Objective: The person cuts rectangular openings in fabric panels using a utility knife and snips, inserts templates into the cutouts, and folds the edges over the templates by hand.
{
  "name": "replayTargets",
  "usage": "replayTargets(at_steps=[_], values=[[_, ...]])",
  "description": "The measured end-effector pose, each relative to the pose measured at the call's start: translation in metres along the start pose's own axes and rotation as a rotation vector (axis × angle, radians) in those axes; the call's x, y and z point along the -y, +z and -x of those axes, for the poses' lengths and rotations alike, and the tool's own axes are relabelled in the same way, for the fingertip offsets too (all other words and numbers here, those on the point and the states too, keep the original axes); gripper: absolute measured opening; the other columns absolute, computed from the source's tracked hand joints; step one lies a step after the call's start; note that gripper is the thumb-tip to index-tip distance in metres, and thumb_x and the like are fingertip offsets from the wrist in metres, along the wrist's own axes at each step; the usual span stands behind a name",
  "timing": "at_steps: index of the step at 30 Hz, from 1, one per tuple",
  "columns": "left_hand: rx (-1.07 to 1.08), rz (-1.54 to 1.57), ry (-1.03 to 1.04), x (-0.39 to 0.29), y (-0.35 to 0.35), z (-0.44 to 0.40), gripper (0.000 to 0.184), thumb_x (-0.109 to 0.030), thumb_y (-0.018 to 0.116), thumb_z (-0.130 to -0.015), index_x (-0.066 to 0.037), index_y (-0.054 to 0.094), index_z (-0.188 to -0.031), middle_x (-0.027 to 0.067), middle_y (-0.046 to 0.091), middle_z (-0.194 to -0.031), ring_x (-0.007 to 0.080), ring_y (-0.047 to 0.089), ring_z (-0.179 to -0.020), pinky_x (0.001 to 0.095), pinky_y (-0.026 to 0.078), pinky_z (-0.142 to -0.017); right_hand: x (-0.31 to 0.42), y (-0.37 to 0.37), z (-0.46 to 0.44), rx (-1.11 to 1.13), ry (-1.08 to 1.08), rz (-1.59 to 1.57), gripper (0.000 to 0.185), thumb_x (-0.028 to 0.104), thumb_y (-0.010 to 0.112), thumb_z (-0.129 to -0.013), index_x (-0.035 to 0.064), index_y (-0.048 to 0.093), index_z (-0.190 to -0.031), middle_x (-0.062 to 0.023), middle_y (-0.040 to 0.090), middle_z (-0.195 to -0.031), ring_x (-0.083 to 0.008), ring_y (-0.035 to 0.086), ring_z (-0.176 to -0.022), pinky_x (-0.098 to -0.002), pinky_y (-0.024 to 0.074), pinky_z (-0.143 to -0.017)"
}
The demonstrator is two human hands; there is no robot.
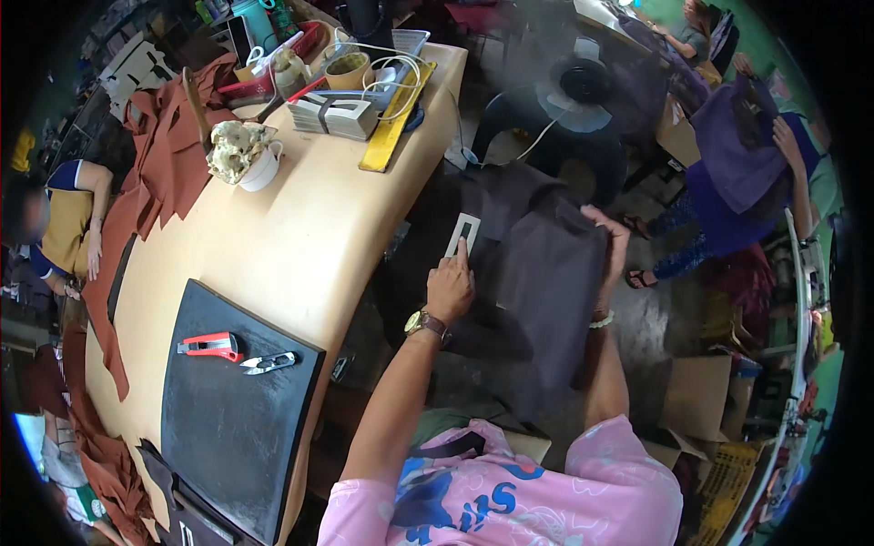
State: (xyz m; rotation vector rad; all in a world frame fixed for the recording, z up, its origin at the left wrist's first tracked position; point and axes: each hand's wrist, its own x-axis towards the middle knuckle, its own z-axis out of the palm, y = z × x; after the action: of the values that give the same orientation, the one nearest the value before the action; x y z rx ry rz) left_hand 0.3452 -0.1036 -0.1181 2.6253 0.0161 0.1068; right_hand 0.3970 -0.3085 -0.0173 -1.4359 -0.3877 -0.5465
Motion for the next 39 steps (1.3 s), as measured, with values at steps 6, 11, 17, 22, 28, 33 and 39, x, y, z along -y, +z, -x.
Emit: replayTargets(at_steps=[6, 11, 17, 22, 28, 33, 39], values=[[0.133, 0.553, -0.244, 0.002, -0.019, -0.005, 0.062, -0.040, 0.049, -0.090, 0.001, 0.036, -0.134, 0.0197, 0.055, -0.117, 0.0316, 0.052, -0.112, 0.0386, 0.041, -0.093, 0.069, 0.018, -0.022, 0.203, -0.632, 0.413, 0.012, 0.001, 0.054, -0.084, 0.0023, 0.052, -0.096, -0.0148, 0.063, -0.094, -0.0272, 0.060, -0.095, -0.0419, 0.0439, -0.090], [0.125, 1.570, -0.116, -0.017, -0.103, 0.052, 0.070, -0.058, 0.028, -0.092, -0.004, 0.041, -0.134, 0.0142, 0.049, -0.128, 0.0249, 0.045, -0.119, 0.0370, 0.031, -0.101, 0.099, 0.063, 0.012, 0.746, -0.639, 0.616, 0.012, 0.004, 0.063, -0.075, 0.0046, 0.059, -0.087, -0.0060, 0.057, -0.069, -0.0195, 0.059, -0.059, -0.0323, 0.0472, -0.053], [0.130, 1.230, -0.209, -0.026, -0.207, 0.177, 0.094, -0.044, 0.075, -0.067, 0.002, 0.034, -0.138, 0.0162, 0.045, -0.133, 0.0219, 0.041, -0.125, 0.0337, 0.029, -0.104, 0.114, 0.127, 0.056, 0.951, -0.562, 0.332, 0.012, 0.004, 0.067, -0.076, 0.0034, 0.060, -0.086, -0.0073, 0.060, -0.066, -0.0221, 0.061, -0.055, -0.0313, 0.0454, -0.047], [-0.262, 0.766, -0.204, -0.016, -0.231, 0.288, 0.140, -0.057, 0.086, -0.040, 0.004, 0.014, -0.143, 0.0212, 0.022, -0.147, 0.0297, 0.020, -0.138, 0.0389, 0.014, -0.111, 0.134, 0.189, 0.104, 1.004, -0.572, 0.133, 0.006, 0.006, 0.062, -0.082, 0.0041, 0.058, -0.086, -0.0070, 0.057, -0.065, -0.0212, 0.058, -0.051, -0.0303, 0.0453, -0.045], [-0.789, 0.230, -0.495, -0.023, -0.192, 0.344, 0.097, -0.029, 0.081, -0.063, 0.002, 0.028, -0.138, 0.0224, 0.034, -0.140, 0.0348, 0.031, -0.132, 0.0401, 0.026, -0.107, 0.181, 0.231, 0.169, 1.058, -0.232, -0.076, 0.005, 0.004, 0.060, -0.085, 0.0020, 0.056, -0.088, -0.0114, 0.062, -0.071, -0.0269, 0.063, -0.058, -0.0325, 0.0469, -0.047], [-1.300, 0.620, -0.714, 0.009, -0.207, 0.379, 0.014, -0.008, 0.054, -0.091, 0.004, 0.062, -0.090, 0.0069, 0.063, -0.078, 0.0118, 0.056, -0.072, 0.0265, 0.045, -0.066, 0.209, 0.244, 0.195, 1.235, 0.086, -0.301, 0.012, 0.004, 0.065, -0.082, -0.0004, 0.058, -0.090, -0.0072, 0.061, -0.068, -0.0104, 0.058, -0.054, -0.0250, 0.0441, -0.051], [-1.172, 0.220, -0.636, 0.038, -0.304, 0.408, 0.012, -0.010, 0.056, -0.090, 0.001, 0.060, -0.093, 0.0062, 0.061, -0.073, 0.0144, 0.055, -0.064, 0.0261, 0.044, -0.059, 0.206, 0.260, 0.206, 1.508, 0.235, -0.342, 0.022, 0.008, 0.073, -0.077, -0.0030, 0.061, -0.092, -0.0029, 0.059, -0.063, -0.0028, 0.049, -0.058, -0.0209, 0.0407, -0.053]])
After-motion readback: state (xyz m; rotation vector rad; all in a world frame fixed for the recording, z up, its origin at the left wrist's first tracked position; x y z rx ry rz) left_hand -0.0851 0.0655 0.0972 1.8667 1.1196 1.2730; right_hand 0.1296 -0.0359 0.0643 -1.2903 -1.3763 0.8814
